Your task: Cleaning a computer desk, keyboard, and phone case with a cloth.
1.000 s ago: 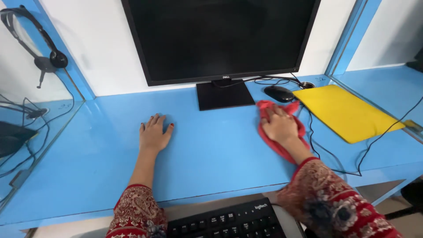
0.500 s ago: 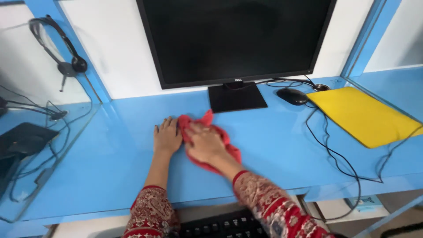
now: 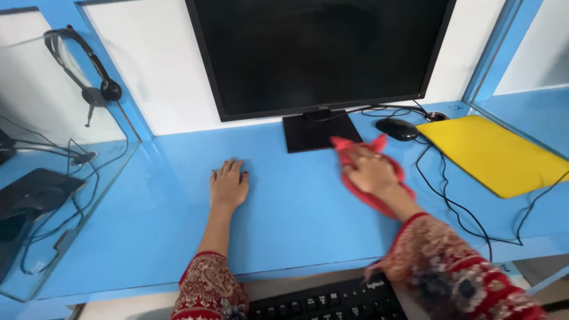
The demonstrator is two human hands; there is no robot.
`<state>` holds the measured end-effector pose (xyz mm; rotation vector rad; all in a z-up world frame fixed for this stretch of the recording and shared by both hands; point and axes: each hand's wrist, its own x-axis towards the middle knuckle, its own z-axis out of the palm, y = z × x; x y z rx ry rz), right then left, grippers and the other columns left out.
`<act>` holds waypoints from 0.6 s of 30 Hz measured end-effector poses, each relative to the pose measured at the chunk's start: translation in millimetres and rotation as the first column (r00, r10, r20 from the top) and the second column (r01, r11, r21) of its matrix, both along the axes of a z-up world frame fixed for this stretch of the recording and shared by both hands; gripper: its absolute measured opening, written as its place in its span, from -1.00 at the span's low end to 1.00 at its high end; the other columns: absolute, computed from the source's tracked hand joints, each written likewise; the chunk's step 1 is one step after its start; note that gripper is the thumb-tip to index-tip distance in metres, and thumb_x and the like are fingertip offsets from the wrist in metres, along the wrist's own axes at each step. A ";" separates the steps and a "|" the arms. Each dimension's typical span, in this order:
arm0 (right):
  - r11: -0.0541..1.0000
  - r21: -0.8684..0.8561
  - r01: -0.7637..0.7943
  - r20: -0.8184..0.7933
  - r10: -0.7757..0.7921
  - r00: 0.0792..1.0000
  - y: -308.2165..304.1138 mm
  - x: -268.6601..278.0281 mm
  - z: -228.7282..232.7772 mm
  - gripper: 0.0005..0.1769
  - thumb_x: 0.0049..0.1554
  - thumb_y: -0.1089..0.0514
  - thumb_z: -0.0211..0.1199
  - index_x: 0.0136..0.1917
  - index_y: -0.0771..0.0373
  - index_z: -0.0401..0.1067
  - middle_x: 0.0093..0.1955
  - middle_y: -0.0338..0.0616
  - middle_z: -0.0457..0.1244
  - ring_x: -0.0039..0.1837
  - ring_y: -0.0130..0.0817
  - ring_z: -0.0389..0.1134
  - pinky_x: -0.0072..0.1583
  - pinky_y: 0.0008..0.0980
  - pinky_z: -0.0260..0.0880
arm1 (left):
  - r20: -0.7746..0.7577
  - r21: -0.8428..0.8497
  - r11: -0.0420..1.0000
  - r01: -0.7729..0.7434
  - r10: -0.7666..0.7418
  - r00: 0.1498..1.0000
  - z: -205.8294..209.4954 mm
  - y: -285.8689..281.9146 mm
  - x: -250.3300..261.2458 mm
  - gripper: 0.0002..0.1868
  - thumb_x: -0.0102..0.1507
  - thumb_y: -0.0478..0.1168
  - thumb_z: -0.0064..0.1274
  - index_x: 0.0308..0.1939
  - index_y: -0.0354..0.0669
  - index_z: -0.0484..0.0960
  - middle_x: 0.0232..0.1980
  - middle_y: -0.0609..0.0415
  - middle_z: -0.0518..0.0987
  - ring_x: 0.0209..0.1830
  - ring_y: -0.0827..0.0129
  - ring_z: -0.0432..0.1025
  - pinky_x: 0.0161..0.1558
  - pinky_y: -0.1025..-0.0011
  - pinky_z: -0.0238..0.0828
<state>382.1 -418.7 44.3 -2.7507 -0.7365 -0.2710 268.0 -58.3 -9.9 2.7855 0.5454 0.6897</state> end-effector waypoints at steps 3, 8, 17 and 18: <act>0.998 0.026 0.065 0.052 -0.066 0.996 -45.7 19.1 -11.8 -0.33 0.18 -0.19 -0.02 0.50 0.05 0.26 0.62 -0.10 0.04 0.55 0.08 0.12 0.48 0.04 0.15 | -0.007 0.001 1.000 0.002 -0.002 1.000 1.2 -0.1 -1.5 -0.47 0.36 0.01 -0.19 0.41 0.04 0.38 0.56 0.06 0.25 0.60 0.17 0.06 0.53 -0.02 -0.15; 0.998 0.039 0.050 0.249 -0.059 0.967 -61.7 6.5 -24.8 -0.31 0.15 -0.19 0.01 0.45 0.15 0.31 0.59 0.03 0.04 0.55 0.08 0.09 0.47 0.09 0.11 | -0.001 -0.009 1.000 -0.002 0.002 1.000 -2.6 6.0 8.6 -0.45 0.35 0.03 -0.19 0.41 0.01 0.35 0.56 0.05 0.23 0.58 0.18 0.05 0.52 -0.01 -0.17; 0.993 -0.117 -0.029 0.171 0.049 0.984 39.6 -145.4 7.2 -0.34 0.18 -0.14 -0.01 0.40 0.30 0.30 0.52 0.12 0.13 0.49 0.00 0.20 0.39 -0.02 0.28 | 0.023 0.015 1.000 0.004 -0.004 1.000 -6.1 2.6 3.6 -0.47 0.35 0.01 -0.17 0.39 0.00 0.41 0.56 0.03 0.26 0.59 0.14 0.07 0.52 -0.06 -0.15; 0.988 -0.042 -0.151 0.181 0.156 0.971 55.1 -159.5 8.0 -0.34 0.15 -0.11 0.02 0.39 0.30 0.31 0.52 0.12 0.12 0.51 0.04 0.15 0.38 0.06 0.22 | 0.027 0.015 1.000 0.001 -0.002 1.000 -7.1 2.8 4.6 -0.48 0.35 0.00 -0.17 0.39 0.01 0.41 0.55 0.03 0.27 0.58 0.14 0.08 0.52 -0.07 -0.15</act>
